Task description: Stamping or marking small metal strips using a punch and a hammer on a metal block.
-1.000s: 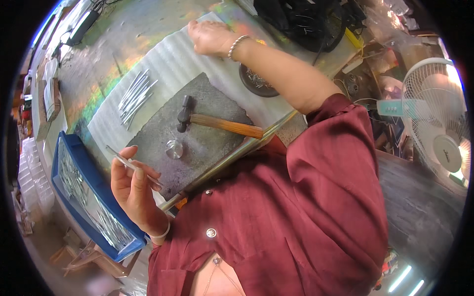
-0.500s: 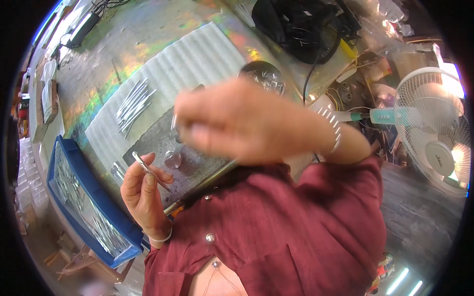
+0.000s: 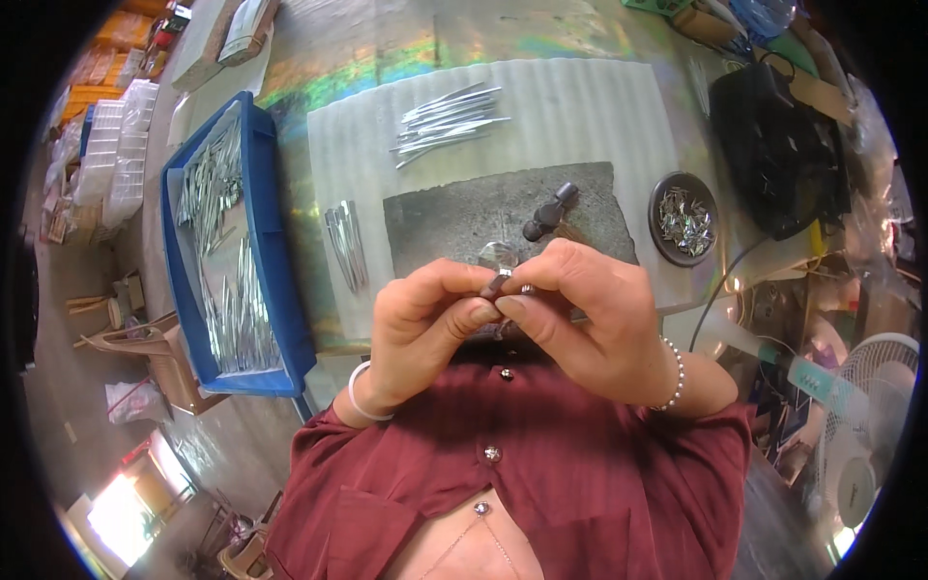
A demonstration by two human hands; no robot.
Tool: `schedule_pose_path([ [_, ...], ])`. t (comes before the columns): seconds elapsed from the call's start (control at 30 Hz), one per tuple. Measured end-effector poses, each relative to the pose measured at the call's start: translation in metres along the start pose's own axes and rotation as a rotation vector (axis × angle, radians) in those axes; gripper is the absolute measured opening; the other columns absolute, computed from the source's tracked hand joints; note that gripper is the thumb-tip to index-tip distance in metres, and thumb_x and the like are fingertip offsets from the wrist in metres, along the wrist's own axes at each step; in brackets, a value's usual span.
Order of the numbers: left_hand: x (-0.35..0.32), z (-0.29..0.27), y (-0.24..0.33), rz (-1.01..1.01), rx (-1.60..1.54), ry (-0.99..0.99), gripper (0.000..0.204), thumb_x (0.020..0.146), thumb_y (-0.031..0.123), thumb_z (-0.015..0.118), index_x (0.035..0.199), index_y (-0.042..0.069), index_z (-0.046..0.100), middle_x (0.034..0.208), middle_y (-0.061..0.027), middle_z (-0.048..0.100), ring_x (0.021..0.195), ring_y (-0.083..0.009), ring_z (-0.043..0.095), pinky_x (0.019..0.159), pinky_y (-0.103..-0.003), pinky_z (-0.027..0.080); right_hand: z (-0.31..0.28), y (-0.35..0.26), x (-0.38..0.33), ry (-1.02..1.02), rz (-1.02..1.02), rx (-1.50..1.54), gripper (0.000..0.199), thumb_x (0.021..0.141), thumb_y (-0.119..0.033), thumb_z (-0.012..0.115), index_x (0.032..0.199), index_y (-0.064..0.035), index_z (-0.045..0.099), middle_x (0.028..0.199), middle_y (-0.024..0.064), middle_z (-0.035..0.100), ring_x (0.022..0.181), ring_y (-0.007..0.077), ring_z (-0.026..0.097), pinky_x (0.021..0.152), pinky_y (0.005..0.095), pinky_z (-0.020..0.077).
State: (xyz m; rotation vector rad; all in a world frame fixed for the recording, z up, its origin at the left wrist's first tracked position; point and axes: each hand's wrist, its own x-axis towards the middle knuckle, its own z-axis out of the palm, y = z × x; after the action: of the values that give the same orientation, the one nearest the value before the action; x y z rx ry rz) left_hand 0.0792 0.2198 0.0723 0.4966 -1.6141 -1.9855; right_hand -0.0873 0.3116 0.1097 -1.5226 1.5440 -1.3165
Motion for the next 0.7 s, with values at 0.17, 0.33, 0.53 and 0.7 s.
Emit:
schedule_pose_path([
  [0.17, -0.003, 0.0021, 0.0003, -0.042, -0.056, 0.012, 0.015, 0.087, 0.002, 0.063, 0.101, 0.0, 0.06, 0.085, -0.006, 0.068, 0.079, -0.0083, 0.064, 0.067, -0.022, 0.051, 0.0097, -0.0018, -0.0039, 0.087, 0.088, 0.05, 0.016, 0.079, -0.003, 0.071, 0.09, 0.0012, 0.061, 0.075, 0.0076, 0.062, 0.058, 0.0106, 0.058, 0.051, 0.0218, 0.0445],
  [0.33, -0.0013, -0.004, 0.0051, -0.041, 0.019, -0.089, 0.015, 0.087, -0.004, 0.061, 0.102, -0.005, 0.058, 0.093, -0.0068, 0.066, 0.085, -0.0087, 0.061, 0.076, -0.021, 0.05, 0.0107, -0.0009, -0.0018, 0.102, 0.075, 0.021, 0.017, 0.077, -0.004, 0.073, 0.088, 0.0006, 0.061, 0.071, 0.0071, 0.062, 0.056, 0.0104, 0.059, 0.049, 0.0222, 0.0446],
  [0.53, 0.0015, -0.0024, 0.006, 0.01, 0.086, -0.087, 0.014, 0.085, -0.002, 0.065, 0.098, -0.004, 0.06, 0.086, -0.0065, 0.066, 0.08, -0.0076, 0.061, 0.069, -0.021, 0.05, 0.0126, 0.0015, -0.0038, 0.138, 0.038, 0.012, 0.017, 0.076, -0.005, 0.074, 0.087, -0.0005, 0.062, 0.068, 0.0073, 0.062, 0.054, 0.0121, 0.059, 0.049, 0.0229, 0.0444],
  [0.7, 0.0016, -0.0033, 0.0052, -0.003, 0.142, -0.112, 0.012, 0.085, -0.001, 0.065, 0.096, -0.004, 0.06, 0.083, -0.0067, 0.067, 0.077, -0.0074, 0.061, 0.067, -0.021, 0.05, 0.0126, 0.0026, -0.0064, 0.132, 0.064, 0.029, 0.015, 0.077, -0.003, 0.073, 0.086, 0.0007, 0.062, 0.067, 0.0065, 0.062, 0.054, 0.0099, 0.059, 0.048, 0.0217, 0.0441],
])
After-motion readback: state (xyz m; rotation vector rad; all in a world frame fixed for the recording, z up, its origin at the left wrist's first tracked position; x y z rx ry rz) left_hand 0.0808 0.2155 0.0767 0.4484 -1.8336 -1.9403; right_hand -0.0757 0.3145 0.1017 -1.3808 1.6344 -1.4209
